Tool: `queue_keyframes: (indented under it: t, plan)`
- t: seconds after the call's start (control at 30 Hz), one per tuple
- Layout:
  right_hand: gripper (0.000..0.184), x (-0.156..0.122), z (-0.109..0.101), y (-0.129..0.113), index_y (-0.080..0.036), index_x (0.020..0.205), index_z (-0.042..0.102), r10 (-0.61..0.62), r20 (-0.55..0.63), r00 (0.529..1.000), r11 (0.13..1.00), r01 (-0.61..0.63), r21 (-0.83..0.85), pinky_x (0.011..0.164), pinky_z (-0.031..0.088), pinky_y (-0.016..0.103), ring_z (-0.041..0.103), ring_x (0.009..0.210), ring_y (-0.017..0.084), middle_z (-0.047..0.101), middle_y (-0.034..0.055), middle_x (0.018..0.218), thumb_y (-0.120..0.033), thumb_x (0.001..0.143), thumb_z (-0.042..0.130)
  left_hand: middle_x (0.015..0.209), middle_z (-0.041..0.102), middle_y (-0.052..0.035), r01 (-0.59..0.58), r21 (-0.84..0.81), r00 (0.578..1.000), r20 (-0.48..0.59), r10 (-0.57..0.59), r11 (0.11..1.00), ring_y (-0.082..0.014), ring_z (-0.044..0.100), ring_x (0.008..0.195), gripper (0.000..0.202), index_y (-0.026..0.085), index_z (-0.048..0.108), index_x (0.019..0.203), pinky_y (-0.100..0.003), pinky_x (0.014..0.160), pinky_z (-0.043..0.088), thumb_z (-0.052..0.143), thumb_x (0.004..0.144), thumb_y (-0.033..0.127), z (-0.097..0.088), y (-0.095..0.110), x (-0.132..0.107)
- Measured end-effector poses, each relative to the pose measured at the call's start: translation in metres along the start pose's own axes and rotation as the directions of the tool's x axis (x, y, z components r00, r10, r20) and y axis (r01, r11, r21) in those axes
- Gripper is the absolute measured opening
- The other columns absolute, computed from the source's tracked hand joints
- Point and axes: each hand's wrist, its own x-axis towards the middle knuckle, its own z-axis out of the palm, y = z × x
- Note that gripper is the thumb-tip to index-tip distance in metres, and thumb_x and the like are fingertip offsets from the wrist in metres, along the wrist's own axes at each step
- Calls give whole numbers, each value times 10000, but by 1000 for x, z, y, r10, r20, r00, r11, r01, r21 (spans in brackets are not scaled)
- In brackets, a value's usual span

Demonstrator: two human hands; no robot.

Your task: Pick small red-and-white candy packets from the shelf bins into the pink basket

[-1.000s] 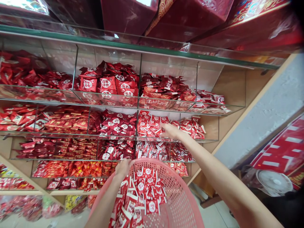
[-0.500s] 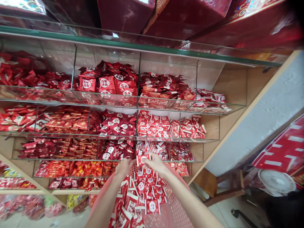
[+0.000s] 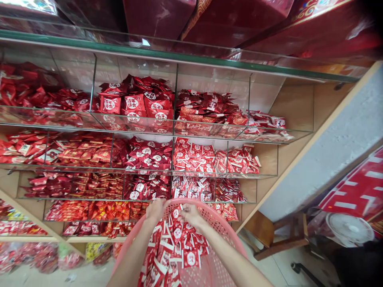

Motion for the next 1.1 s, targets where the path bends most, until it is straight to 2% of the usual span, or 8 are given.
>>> queue_keyframes:
  t: [0.1, 0.23, 0.33, 0.4, 0.5, 0.7, 1.1]
  plan:
    - [220, -3, 2, -2, -166, 686, 444, 31, -8, 999, 997, -30, 66, 571, 515, 246, 635, 567, 140, 552, -54, 571, -235, 634, 647, 1040, 643, -47, -61, -29, 997, -44, 60, 998, -217, 571, 968, 476, 286, 608, 1005, -273, 743, 419, 296, 807, 588, 6, -4, 4]
    - [182, -4, 2, -3, -167, 663, 432, 87, -78, 993, 995, -83, 48, 566, 515, 218, 637, 559, 124, 538, -57, 551, -191, 680, 613, 1035, 647, -57, -61, -45, 996, -60, 59, 997, -222, 574, 965, 462, 278, 611, 1014, -282, 752, 420, 324, 804, 573, 8, -6, 6]
    - [141, -2, 0, -2, -171, 657, 440, 118, -103, 988, 993, -120, -19, 451, 472, 184, 592, 445, 103, 535, -53, 479, -190, 727, 561, 1045, 643, -62, -66, -59, 996, -57, 63, 996, -223, 574, 964, 476, 269, 613, 1020, -282, 756, 418, 328, 799, 581, 7, -5, 6]
    - [146, -2, -2, -1, -175, 636, 443, 119, -113, 986, 989, -128, -76, 337, 380, 163, 509, 328, 86, 512, -58, 410, -198, 734, 549, 1048, 642, -62, -72, -60, 997, -46, 69, 996, -223, 572, 965, 476, 265, 616, 1012, -279, 761, 416, 329, 799, 578, 5, -4, 5]
    - [152, -3, -3, 0, -175, 620, 453, 105, -94, 990, 986, -116, -123, 284, 286, 154, 446, 282, 72, 516, -55, 387, -210, 741, 538, 1045, 643, -57, -59, -46, 998, -33, 57, 997, -224, 567, 972, 455, 274, 621, 996, -277, 765, 416, 326, 804, 565, 3, -3, 4]
    - [173, -4, 4, 1, -166, 612, 485, 121, 11, 993, 984, -119, -131, 314, 306, 157, 492, 345, 71, 603, -13, 496, -254, 757, 515, 1029, 647, -56, -52, -16, 998, -37, 51, 999, -229, 576, 955, 453, 293, 617, 982, -292, 755, 419, 295, 817, 564, 0, -1, 1]
    - [290, -3, 10, 7, -174, 468, 450, 17, 8, 1000, 963, -14, -269, 281, 303, 170, 482, 311, 93, 501, -35, 355, -250, 732, 543, 1006, 649, -69, -57, 15, 997, -45, 58, 998, -241, 574, 937, 452, 271, 613, 965, -296, 729, 412, 286, 824, 550, 3, -2, 3]
